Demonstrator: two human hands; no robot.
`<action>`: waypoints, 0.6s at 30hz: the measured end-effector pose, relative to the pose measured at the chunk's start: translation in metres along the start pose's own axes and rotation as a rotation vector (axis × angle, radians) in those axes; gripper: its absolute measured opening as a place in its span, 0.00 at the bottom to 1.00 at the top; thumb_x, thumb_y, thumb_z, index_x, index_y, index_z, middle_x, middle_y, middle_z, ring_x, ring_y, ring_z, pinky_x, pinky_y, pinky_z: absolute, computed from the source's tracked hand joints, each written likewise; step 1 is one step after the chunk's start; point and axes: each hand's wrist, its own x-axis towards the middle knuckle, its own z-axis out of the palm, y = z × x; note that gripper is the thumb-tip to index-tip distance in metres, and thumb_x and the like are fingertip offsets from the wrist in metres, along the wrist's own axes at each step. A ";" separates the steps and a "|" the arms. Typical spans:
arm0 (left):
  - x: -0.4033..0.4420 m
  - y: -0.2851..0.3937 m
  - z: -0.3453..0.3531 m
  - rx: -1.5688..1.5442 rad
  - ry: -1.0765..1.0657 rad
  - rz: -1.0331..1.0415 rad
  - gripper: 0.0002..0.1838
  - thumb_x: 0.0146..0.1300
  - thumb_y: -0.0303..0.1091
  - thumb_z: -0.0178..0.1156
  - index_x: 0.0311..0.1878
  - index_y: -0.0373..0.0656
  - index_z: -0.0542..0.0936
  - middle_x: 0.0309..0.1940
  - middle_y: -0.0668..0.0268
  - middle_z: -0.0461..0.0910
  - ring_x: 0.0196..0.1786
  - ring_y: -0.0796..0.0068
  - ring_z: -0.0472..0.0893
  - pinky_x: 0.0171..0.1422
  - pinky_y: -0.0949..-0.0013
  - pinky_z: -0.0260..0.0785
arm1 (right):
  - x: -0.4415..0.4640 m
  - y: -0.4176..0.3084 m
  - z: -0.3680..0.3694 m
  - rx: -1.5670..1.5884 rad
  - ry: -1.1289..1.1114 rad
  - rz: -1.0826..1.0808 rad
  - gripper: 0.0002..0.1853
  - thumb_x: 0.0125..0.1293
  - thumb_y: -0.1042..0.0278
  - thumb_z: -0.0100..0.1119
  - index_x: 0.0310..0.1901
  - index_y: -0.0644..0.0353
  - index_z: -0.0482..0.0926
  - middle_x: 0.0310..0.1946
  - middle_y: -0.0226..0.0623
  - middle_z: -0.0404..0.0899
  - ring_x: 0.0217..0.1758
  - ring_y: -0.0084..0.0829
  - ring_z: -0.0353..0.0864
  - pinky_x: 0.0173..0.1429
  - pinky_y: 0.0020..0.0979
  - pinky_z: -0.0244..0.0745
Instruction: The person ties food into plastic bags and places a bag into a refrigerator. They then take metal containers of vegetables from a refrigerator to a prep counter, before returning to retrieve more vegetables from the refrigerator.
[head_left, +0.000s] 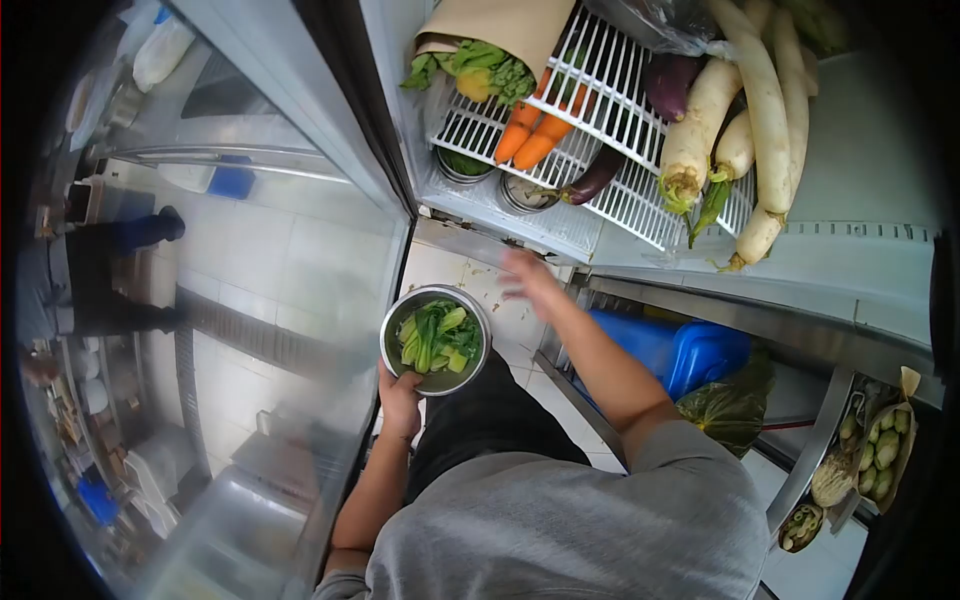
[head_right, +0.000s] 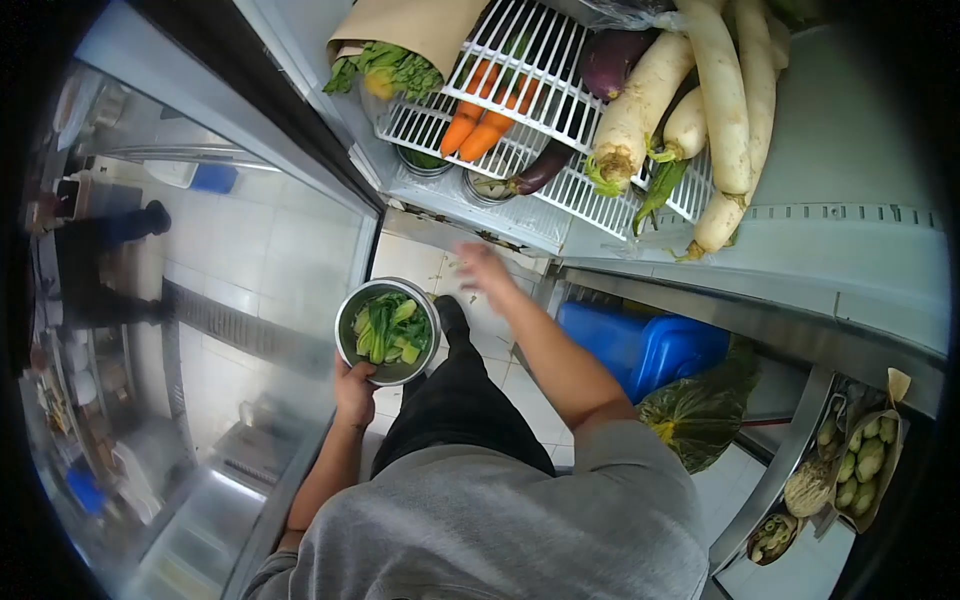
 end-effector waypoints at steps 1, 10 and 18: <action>0.003 -0.006 -0.001 0.012 -0.023 0.006 0.36 0.43 0.16 0.44 0.63 0.42 0.59 0.51 0.58 0.69 0.47 0.68 0.75 0.36 0.76 0.72 | 0.022 -0.012 -0.011 0.038 0.124 0.052 0.34 0.56 0.44 0.60 0.57 0.57 0.63 0.54 0.42 0.66 0.51 0.37 0.72 0.50 0.43 0.72; -0.019 0.007 0.016 0.092 -0.053 -0.043 0.35 0.43 0.16 0.44 0.61 0.43 0.60 0.50 0.60 0.71 0.44 0.70 0.77 0.35 0.72 0.73 | 0.184 -0.007 -0.067 0.454 0.345 -0.011 0.15 0.64 0.71 0.46 0.51 0.67 0.65 0.42 0.51 0.74 0.40 0.48 0.79 0.45 0.46 0.80; 0.013 -0.019 -0.038 0.195 0.016 -0.127 0.37 0.43 0.17 0.44 0.63 0.48 0.60 0.53 0.60 0.70 0.50 0.61 0.76 0.44 0.60 0.76 | 0.099 0.004 -0.088 0.140 0.263 0.034 0.13 0.55 0.78 0.46 0.43 0.72 0.70 0.37 0.51 0.76 0.32 0.49 0.80 0.36 0.43 0.82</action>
